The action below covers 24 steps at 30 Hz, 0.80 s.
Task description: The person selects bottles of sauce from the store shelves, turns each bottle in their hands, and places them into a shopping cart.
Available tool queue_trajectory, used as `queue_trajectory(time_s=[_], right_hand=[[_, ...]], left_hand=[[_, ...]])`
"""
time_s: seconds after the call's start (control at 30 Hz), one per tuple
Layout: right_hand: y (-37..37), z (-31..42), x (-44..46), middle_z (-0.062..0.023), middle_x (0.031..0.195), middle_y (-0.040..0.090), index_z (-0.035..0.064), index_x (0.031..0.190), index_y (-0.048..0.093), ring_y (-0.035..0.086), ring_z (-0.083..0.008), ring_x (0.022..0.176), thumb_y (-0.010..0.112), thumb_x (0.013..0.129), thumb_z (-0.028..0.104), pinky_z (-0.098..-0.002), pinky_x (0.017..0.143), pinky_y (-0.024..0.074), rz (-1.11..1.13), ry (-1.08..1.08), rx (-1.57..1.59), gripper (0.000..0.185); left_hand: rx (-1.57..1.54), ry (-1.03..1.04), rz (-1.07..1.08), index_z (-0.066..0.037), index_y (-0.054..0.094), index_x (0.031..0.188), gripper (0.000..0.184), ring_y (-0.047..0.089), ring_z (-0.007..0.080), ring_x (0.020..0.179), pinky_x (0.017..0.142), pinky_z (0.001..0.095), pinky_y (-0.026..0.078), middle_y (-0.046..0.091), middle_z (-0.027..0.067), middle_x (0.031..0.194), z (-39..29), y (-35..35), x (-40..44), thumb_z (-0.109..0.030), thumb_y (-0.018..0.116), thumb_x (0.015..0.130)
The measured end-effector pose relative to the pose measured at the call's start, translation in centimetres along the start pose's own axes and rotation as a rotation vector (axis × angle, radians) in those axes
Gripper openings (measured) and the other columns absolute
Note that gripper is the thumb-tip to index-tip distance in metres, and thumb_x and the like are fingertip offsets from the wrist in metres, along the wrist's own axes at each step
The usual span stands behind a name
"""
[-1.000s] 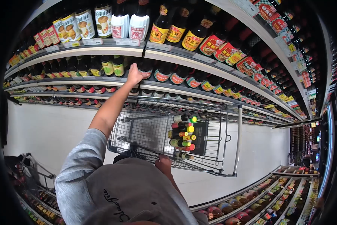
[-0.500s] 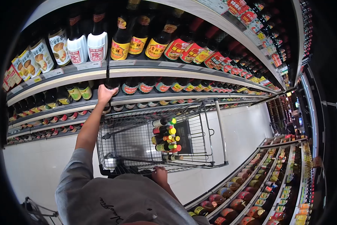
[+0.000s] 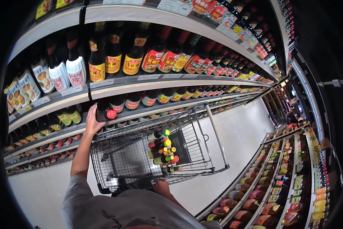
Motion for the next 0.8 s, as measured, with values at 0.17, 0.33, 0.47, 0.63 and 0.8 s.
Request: queue_trajectory(time_s=[0.17, 0.33, 0.47, 0.63, 0.8], right_hand=[[-2.3, 1.9, 2.3, -0.0176, 0.093, 0.064, 0.002, 0.094, 0.062, 0.059, -0.0353, 0.093, 0.061, 0.073, 0.011, -0.0406, 0.083, 0.0468, -0.017, -0.085, 0.173, 0.023], [-13.1, 13.7, 5.9, -0.0167, 0.118, 0.054, 0.0011, 0.117, 0.052, 0.054, -0.0292, 0.108, 0.069, 0.073, 0.009, -0.037, 0.09, 0.0429, -0.182, -0.208, 0.524, 0.047], [-17.9, 19.9, 7.1, -0.0144, 0.117, 0.052, 0.0026, 0.119, 0.051, 0.052, -0.025, 0.107, 0.073, 0.07, 0.006, -0.0352, 0.09, 0.042, -0.265, -0.369, 0.714, 0.054], [-18.5, 20.2, 6.4, -0.0099, 0.104, 0.052, 0.0025, 0.102, 0.056, 0.053, -0.0189, 0.09, 0.076, 0.067, 0.005, -0.0295, 0.08, 0.044, -0.357, -0.418, 0.52, 0.04], [-15.6, 18.6, 6.1, -0.0025, 0.083, 0.056, 0.0038, 0.095, 0.055, 0.051, -0.0093, 0.072, 0.076, 0.072, 0.011, -0.0244, 0.067, 0.0446, -0.293, -0.159, 0.757, 0.032]], left_hand=[[-0.072, 0.222, -0.094, -0.005, 0.036, 0.13, 0.098, 0.044, 0.04, 0.121, 0.105, 0.0498, 0.033, 0.046, 0.0198, 0.13, -6.6, -3.7, 1.4, -0.011, 0.083, 0.045], [-0.182, 0.137, -0.04, -0.004, 0.04, 0.128, 0.099, 0.048, 0.0399, 0.117, 0.101, 0.049, 0.038, 0.05, 0.0197, 0.125, -12.5, -4.4, -1.3, -0.015, 0.086, 0.041], [-0.393, -0.069, 0.032, -0.003, 0.044, 0.125, 0.094, 0.055, 0.0338, 0.108, 0.092, 0.04, 0.044, 0.055, 0.0175, 0.119, -16.3, -2.9, -5.9, -0.017, 0.087, 0.043], [-0.506, -0.43, 0.207, -0.001, 0.04, 0.127, 0.097, 0.059, 0.0281, 0.104, 0.089, 0.0368, 0.047, 0.058, 0.016, 0.113, -18.9, -0.4, -11.4, -0.025, 0.089, 0.047], [-0.554, -0.58, 0.378, -0.003, 0.039, 0.13, 0.099, 0.058, 0.026, 0.106, 0.093, 0.0361, 0.044, 0.058, 0.0141, 0.114, -21.0, -1.0, -13.5, -0.026, 0.089, 0.047]])
Point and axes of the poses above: each hand's wrist, its own x-axis towards the middle knuckle, its own y-axis out of the palm, z = x × y, the point moved 9 cm from there along x, towards the middle knuckle
